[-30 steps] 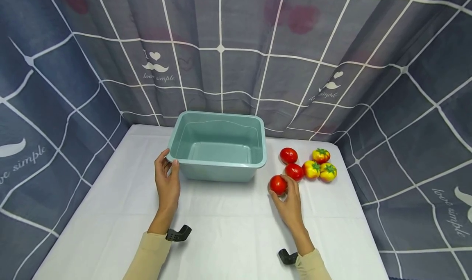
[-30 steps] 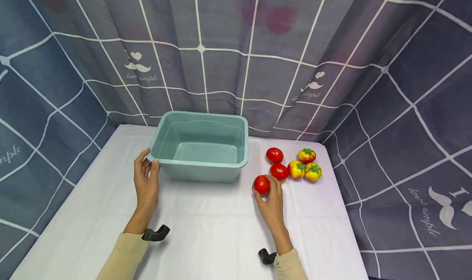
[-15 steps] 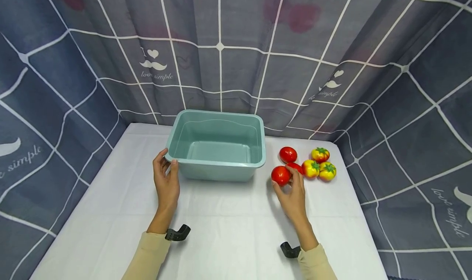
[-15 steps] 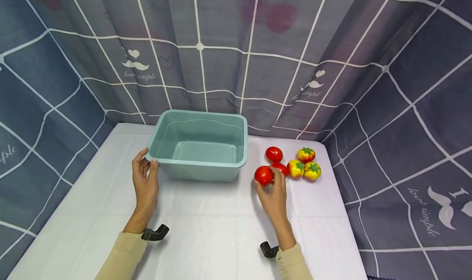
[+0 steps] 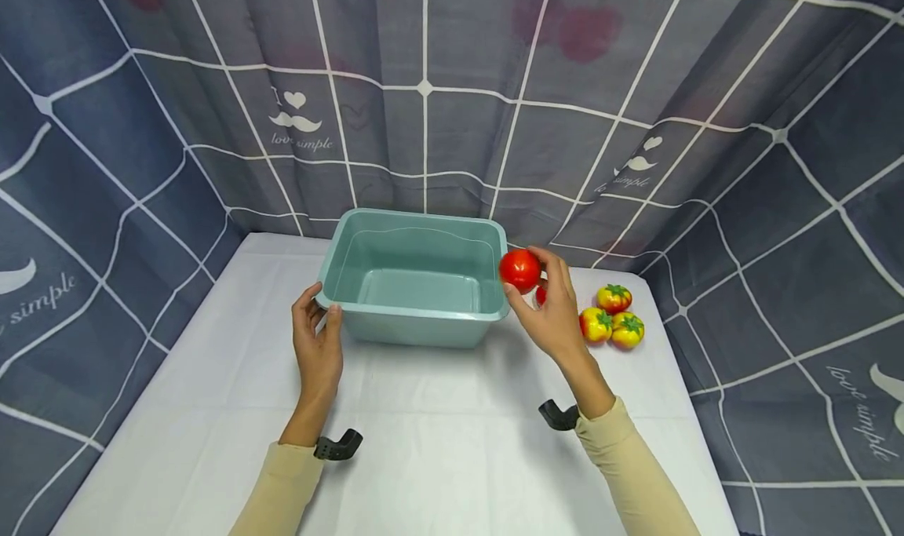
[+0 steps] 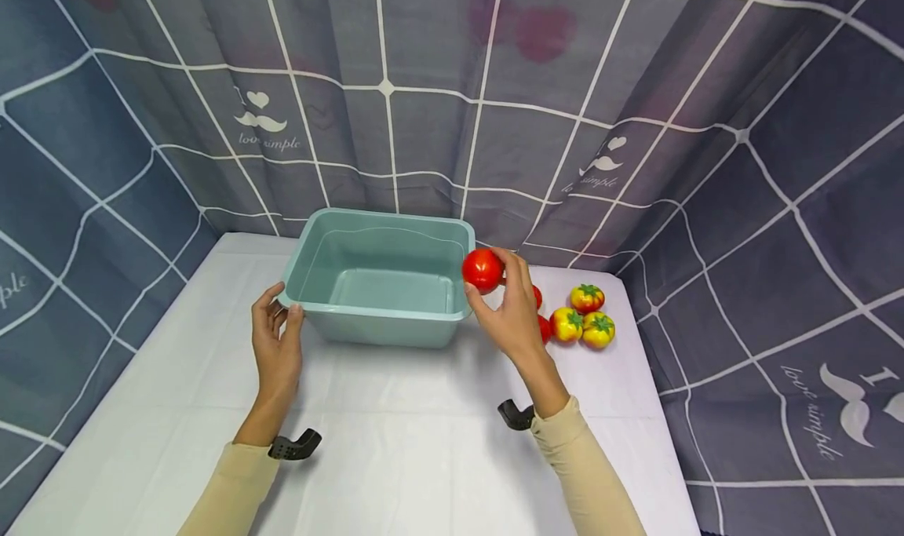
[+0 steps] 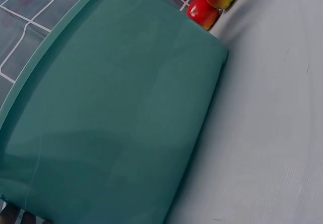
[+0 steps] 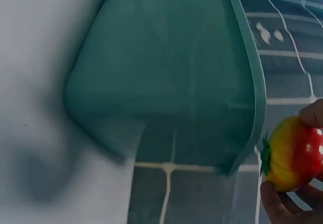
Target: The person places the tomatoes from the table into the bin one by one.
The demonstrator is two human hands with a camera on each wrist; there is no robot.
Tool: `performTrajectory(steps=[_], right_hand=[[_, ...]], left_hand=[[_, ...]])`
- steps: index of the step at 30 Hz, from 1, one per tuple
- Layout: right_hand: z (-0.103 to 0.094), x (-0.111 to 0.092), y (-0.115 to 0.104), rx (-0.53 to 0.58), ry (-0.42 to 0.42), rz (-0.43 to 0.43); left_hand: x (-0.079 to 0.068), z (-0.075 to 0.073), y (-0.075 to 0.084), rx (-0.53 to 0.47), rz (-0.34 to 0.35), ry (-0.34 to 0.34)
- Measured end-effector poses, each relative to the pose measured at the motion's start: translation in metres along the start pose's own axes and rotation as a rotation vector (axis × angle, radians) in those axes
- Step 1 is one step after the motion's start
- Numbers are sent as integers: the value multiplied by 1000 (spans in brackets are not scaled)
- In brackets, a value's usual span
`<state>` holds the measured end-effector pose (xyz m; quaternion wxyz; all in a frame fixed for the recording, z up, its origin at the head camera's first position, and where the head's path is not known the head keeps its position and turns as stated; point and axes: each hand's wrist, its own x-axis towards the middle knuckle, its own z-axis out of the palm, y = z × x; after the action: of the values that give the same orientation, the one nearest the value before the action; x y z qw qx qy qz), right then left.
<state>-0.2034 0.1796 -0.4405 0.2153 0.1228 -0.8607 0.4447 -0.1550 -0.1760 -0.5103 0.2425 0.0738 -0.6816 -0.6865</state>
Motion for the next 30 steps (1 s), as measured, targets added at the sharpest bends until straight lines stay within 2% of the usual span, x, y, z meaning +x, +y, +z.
performTrajectory(steps=[8, 15, 21, 30], right_hand=[[33, 38, -19, -107, -276, -133], [64, 61, -37, -178, -408, -216], [82, 65, -47, -210, -448, -237], [86, 68, -50, -147, -389, -265]], left_hand=[[-1, 1, -1, 15, -5, -15], [-2, 2, -2, 14, 15, 5], [-5, 3, -3, 28, -10, -21], [-2, -2, -3, 40, 16, -3]])
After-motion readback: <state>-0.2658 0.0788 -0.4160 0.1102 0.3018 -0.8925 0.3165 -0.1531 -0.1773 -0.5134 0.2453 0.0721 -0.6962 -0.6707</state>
